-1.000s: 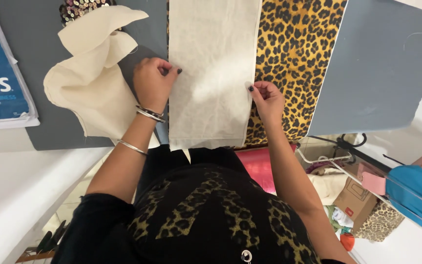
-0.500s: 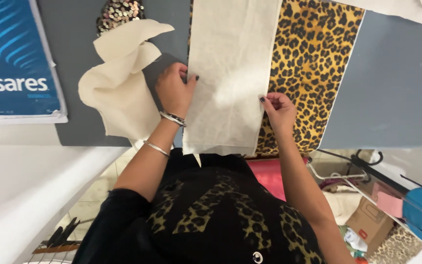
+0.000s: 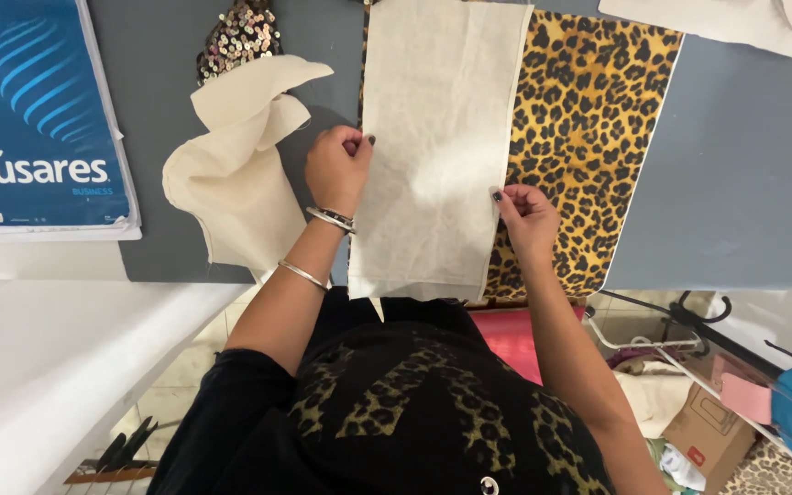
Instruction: Pinning white fabric pieces onto leopard print fabric on a work table
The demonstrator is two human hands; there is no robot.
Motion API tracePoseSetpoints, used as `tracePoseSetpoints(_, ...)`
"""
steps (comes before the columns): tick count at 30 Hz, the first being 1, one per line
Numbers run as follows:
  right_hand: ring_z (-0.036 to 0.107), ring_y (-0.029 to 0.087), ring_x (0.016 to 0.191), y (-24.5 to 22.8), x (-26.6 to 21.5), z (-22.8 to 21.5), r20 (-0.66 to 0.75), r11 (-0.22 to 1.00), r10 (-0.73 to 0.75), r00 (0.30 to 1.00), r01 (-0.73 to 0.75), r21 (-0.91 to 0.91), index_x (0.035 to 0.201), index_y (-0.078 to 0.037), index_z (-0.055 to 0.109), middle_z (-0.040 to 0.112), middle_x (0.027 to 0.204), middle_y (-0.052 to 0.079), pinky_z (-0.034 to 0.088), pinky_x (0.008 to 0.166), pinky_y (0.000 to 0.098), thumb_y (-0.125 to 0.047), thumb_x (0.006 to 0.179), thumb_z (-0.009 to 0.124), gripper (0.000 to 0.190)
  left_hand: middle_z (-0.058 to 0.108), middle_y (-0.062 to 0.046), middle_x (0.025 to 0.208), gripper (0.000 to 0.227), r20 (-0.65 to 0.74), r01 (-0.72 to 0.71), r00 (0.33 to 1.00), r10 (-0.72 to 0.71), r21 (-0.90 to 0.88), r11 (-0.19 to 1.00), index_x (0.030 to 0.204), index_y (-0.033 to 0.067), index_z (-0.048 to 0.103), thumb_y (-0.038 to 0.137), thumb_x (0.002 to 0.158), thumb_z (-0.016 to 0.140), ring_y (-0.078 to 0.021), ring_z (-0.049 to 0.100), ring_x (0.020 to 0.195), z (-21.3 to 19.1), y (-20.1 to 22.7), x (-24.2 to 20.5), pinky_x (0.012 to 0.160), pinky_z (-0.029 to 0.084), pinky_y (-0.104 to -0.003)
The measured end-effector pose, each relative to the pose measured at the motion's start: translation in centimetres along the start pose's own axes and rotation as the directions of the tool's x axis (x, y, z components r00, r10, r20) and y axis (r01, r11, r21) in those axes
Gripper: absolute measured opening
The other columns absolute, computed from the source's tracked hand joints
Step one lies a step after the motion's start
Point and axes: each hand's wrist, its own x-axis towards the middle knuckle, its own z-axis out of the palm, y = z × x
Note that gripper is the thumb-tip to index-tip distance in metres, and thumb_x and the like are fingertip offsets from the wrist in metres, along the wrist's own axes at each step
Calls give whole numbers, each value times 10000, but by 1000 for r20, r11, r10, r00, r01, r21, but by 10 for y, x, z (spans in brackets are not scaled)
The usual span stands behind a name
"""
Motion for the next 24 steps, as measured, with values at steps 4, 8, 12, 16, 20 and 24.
tracePoseSetpoints(4, 613, 62, 596, 4, 2, 5, -26, 998, 36, 999, -35, 45, 979, -46, 754, 696, 741, 41, 535, 553, 167, -136, 901, 855, 156, 661, 21, 723, 131, 6, 1, 1000, -1, -17, 1000, 835, 272, 740, 386, 784, 783, -287, 737, 749, 5, -5, 3, 667, 609, -453)
tracePoseSetpoints(8, 599, 47, 568, 9, 4, 5, -39, 999, 27, 999, -25, 33, 954, -51, 761, 683, 705, 20, 515, 520, 152, -118, 897, 855, 128, 671, 10, 724, 143, 28, 16, 999, -15, -11, 1000, 837, 269, 751, 401, 792, 784, -301, 738, 757, -3, 0, 4, 666, 609, -463)
tracePoseSetpoints(12, 597, 35, 563, 1, 2, 6, -25, 999, 24, 999, -23, 26, 949, -66, 763, 687, 694, 10, 511, 513, 148, -119, 891, 857, 123, 695, 31, 732, 153, 65, 55, 996, -54, -7, 998, 843, 287, 763, 428, 787, 787, -286, 743, 766, -2, -3, 5, 676, 614, -461)
tracePoseSetpoints(16, 595, 28, 574, 1, 3, 8, -47, 999, 6, 999, -4, 32, 935, -69, 771, 677, 676, 1, 505, 532, 153, -114, 881, 864, 117, 708, 31, 731, 170, 91, 85, 992, -83, -22, 996, 843, 274, 771, 431, 783, 796, -295, 745, 778, -13, 4, 5, 690, 613, -468)
tracePoseSetpoints(20, 574, 20, 574, -1, 3, 8, -76, 1000, -9, 997, 10, 13, 928, -85, 780, 669, 667, -12, 492, 532, 148, -119, 886, 868, 103, 717, 32, 739, 180, 101, 87, 991, -85, -15, 996, 850, 272, 773, 441, 791, 793, -296, 746, 784, -13, 5, 9, 694, 613, -471)
tracePoseSetpoints(24, 574, 51, 641, 1, -3, 1, -19, 999, -41, 999, 41, -11, 945, -79, 771, 681, 733, 2, 482, 565, 193, -124, 931, 827, 74, 730, 8, 718, 171, 95, 7, 995, -5, -27, 1000, 804, 227, 770, 396, 821, 795, -294, 728, 720, -20, 3, 2, 615, 563, -470)
